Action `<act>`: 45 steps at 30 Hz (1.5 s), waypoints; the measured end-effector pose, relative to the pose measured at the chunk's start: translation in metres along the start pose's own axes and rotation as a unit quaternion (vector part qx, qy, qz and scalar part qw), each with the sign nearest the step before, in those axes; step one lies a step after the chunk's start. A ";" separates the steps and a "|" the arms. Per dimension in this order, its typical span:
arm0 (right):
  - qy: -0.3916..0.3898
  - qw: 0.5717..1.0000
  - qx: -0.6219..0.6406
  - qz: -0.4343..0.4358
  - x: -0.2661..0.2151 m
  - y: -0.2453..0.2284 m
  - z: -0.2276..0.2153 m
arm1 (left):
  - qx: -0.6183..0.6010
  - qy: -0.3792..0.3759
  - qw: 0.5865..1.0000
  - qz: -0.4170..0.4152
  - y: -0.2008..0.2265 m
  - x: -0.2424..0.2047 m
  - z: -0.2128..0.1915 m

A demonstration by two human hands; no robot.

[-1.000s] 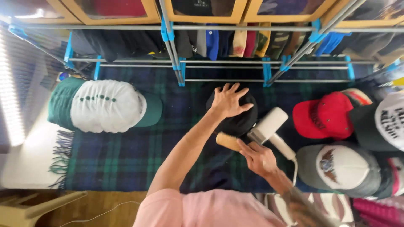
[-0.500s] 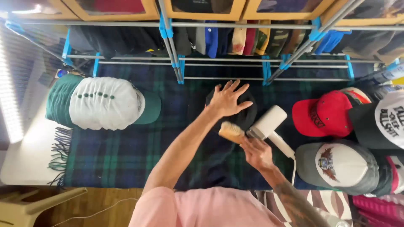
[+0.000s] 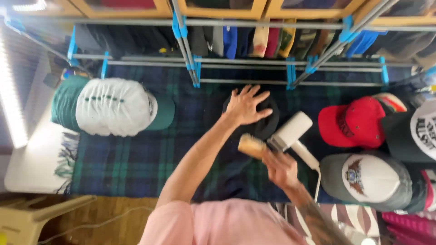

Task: A person is meticulously cleaning a black baseball cap by using a wooden-handled brush to remove dust and a lint roller to pick up debris, rotating the hat to ensure all sides are cleaned.

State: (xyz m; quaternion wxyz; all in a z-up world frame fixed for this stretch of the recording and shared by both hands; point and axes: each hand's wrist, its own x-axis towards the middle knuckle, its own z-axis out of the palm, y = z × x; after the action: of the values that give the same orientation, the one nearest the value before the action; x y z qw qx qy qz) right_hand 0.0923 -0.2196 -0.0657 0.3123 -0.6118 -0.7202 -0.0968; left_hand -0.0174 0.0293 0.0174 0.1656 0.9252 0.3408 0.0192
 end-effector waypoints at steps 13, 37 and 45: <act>0.088 0.958 0.091 0.256 -0.016 0.051 0.028 | -0.044 0.276 0.958 -0.064 -0.011 -0.024 0.037; 0.065 0.954 -0.283 -0.079 0.055 0.063 -0.010 | -0.263 0.221 0.848 -0.404 -0.077 -0.091 0.156; 0.002 0.930 -0.275 -0.245 0.082 0.065 -0.036 | -0.456 0.210 0.734 -0.457 -0.095 -0.096 0.139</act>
State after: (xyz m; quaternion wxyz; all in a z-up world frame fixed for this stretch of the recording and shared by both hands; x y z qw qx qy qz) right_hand 0.1604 -0.1555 -0.0067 0.1000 -0.4778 -0.7926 -0.3654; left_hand -0.1298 -0.0046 -0.1365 0.4811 0.4437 0.6991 0.2881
